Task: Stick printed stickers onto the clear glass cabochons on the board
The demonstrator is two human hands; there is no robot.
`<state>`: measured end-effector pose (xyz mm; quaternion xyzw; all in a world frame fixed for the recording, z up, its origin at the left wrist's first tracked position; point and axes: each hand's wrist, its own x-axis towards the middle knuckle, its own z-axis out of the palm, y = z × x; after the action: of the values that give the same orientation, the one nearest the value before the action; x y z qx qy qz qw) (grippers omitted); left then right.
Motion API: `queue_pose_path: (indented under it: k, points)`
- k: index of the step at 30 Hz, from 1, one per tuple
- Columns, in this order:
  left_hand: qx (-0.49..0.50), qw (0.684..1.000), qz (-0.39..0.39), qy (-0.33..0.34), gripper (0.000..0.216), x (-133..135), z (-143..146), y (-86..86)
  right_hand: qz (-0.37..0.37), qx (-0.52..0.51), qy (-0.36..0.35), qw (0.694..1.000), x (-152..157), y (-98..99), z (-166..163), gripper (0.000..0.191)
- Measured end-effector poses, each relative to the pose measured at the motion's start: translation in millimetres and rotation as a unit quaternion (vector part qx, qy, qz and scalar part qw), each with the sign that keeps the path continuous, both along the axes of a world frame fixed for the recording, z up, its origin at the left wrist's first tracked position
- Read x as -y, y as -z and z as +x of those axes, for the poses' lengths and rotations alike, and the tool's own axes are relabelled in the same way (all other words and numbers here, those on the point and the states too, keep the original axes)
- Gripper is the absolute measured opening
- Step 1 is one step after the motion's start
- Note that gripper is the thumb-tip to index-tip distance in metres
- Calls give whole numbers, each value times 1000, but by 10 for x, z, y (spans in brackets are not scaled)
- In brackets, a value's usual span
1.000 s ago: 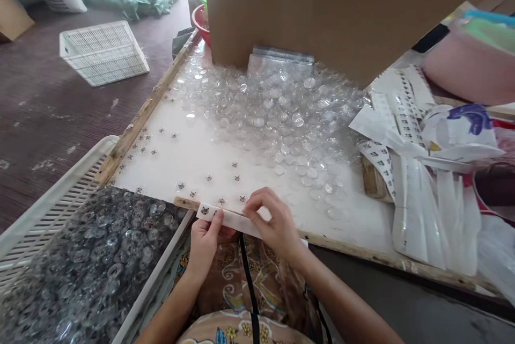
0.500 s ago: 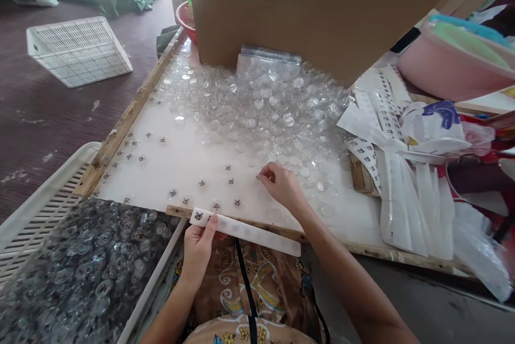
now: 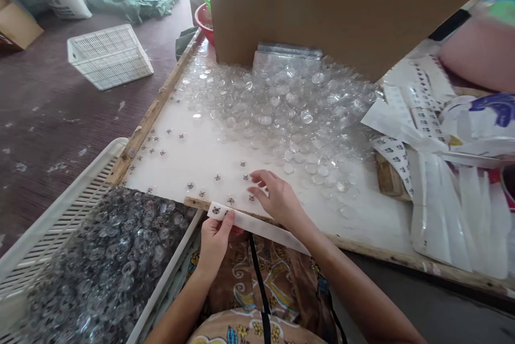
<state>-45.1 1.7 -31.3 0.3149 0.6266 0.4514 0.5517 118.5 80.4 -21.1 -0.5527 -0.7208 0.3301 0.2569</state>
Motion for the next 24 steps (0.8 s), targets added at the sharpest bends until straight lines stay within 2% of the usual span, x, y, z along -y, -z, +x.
queue_pose_path:
  k: [2,4,9,12,14,16,20,22,24]
  points:
    - [1,1000,12,1,47,14,24,-8,-22,-82,-79,993,135,-113,-71,20]
    - [-3,1000,26,3,48,28,42,-14,-24,-113,-119,986,248,-186,-110,13]
    - [-31,995,90,-4,39,22,25,-24,35,-75,-122,989,380,-153,-52,13]
    - [-27,995,92,12,33,-9,10,10,119,-8,-116,986,451,-54,-24,15]
    - [-18,996,80,18,33,-26,12,49,177,32,-104,978,509,-2,-47,17]
    - [-13,997,75,20,32,-38,20,82,198,28,-92,975,553,11,-81,16]
    - [-4,998,58,21,34,-48,25,94,145,-102,-38,983,519,-72,-15,11]
    - [1,999,40,21,35,-56,20,86,116,-157,38,980,431,-104,144,8]
    - [-2,999,32,18,37,-69,14,84,81,-155,123,977,324,-89,361,6]
